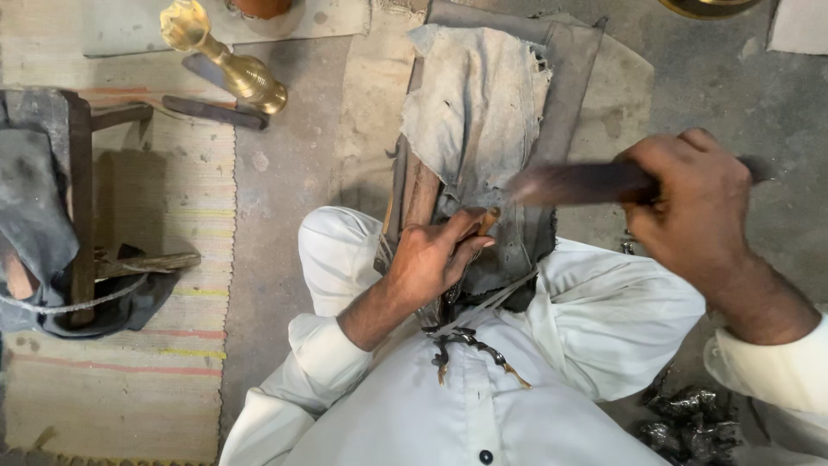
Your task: The person sits cross-legged on the floor holding a silver animal figurine against a leather sandbag on their lap. They position a chisel on the figurine's surface and strike it with a wooden mallet, repositioning the chisel repeatedly to work the decoration, and occasionally rotate the figurine to reach other sides.
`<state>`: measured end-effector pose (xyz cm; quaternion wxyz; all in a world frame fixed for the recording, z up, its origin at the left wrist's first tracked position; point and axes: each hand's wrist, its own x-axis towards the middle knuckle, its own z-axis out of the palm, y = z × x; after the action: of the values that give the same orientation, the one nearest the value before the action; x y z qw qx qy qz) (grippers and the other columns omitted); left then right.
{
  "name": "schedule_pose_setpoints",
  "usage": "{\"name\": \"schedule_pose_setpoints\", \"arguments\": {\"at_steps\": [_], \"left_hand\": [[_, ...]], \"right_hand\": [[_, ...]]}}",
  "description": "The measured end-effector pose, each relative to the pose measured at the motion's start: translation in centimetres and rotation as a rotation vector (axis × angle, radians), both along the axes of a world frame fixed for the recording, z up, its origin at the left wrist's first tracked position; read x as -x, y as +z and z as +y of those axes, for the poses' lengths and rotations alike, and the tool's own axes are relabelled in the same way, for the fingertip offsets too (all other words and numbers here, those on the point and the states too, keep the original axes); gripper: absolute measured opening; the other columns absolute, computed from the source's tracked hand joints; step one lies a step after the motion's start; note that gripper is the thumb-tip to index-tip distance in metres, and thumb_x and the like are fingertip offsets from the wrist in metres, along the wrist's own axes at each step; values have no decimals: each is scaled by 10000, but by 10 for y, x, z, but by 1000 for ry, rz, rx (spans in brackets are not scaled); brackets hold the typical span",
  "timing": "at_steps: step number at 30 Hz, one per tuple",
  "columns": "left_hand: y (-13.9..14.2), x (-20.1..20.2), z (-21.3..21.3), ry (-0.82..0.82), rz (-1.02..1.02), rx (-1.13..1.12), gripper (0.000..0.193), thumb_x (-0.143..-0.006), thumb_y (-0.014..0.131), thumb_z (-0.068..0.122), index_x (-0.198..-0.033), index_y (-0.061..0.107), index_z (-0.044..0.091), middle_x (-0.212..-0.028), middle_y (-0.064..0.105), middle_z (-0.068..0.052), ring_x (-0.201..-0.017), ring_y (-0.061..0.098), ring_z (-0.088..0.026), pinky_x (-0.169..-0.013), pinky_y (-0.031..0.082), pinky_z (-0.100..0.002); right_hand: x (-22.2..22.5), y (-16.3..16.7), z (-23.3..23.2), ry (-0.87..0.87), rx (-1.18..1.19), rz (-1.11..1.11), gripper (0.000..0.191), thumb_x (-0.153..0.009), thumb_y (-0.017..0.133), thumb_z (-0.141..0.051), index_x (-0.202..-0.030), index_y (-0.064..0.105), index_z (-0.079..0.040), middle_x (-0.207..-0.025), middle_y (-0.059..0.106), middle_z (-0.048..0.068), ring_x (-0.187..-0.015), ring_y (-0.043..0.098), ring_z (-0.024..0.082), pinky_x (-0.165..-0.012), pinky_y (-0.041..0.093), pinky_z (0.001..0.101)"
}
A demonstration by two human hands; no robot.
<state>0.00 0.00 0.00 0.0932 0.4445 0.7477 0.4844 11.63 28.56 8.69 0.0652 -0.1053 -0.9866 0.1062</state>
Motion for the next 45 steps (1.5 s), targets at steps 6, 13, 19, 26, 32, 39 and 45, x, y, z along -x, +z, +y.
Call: {"name": "schedule_pose_setpoints", "arguments": {"at_steps": [6,13,19,26,32,39,45], "left_hand": [[1,2,0,-4,-33,4,351,-961,771,177,-1244,608,49,-833,743,-120,-666,741,-262,-587,565,-375],[4,-2,-1,109,-152,-65,345,-950,794,138,-1241,636,43,-937,778,-126,-804,794,-226,-675,607,-314],[-1,-1,-8,33,-134,-141,331,-937,793,110,-1223,643,35,-1040,776,-111,-877,806,-230,-710,622,-299],[-6,-3,-8,-56,30,-137,334,-940,797,111,-1219,630,36,-997,766,-109,-823,769,-257,-696,604,-351],[-8,-5,-9,-43,62,-99,318,-945,781,82,-1219,627,37,-911,752,-102,-740,755,-241,-662,600,-352],[-9,-6,-9,-32,80,-91,322,-934,780,72,-1212,621,41,-902,760,-108,-728,744,-253,-637,592,-351],[-6,-6,-9,-34,86,-111,325,-939,787,113,-1210,623,41,-909,759,-108,-714,736,-256,-625,576,-368]], "right_hand": [[13,36,-27,146,-326,99,256,-677,807,-62,-912,711,-93,-817,671,78,-811,637,304,-720,496,434],[15,39,-33,160,-419,20,271,-708,814,-93,-957,709,-118,-838,675,40,-839,641,268,-742,498,398],[7,25,-16,112,-77,-73,253,-797,789,-78,-1037,713,-103,-815,662,68,-787,647,275,-703,492,404],[0,15,-27,109,114,162,249,-799,767,-42,-1034,685,-44,-871,668,99,-801,637,286,-705,492,404],[1,34,-37,145,-219,182,246,-710,774,-8,-932,726,-99,-795,656,53,-781,623,269,-713,483,390],[4,33,-33,135,-135,9,201,-831,750,-40,-1014,731,-122,-917,680,7,-819,600,195,-755,457,331],[1,25,-23,143,-54,96,237,-784,755,-31,-1001,712,-114,-865,661,7,-834,620,212,-770,470,362]]}}
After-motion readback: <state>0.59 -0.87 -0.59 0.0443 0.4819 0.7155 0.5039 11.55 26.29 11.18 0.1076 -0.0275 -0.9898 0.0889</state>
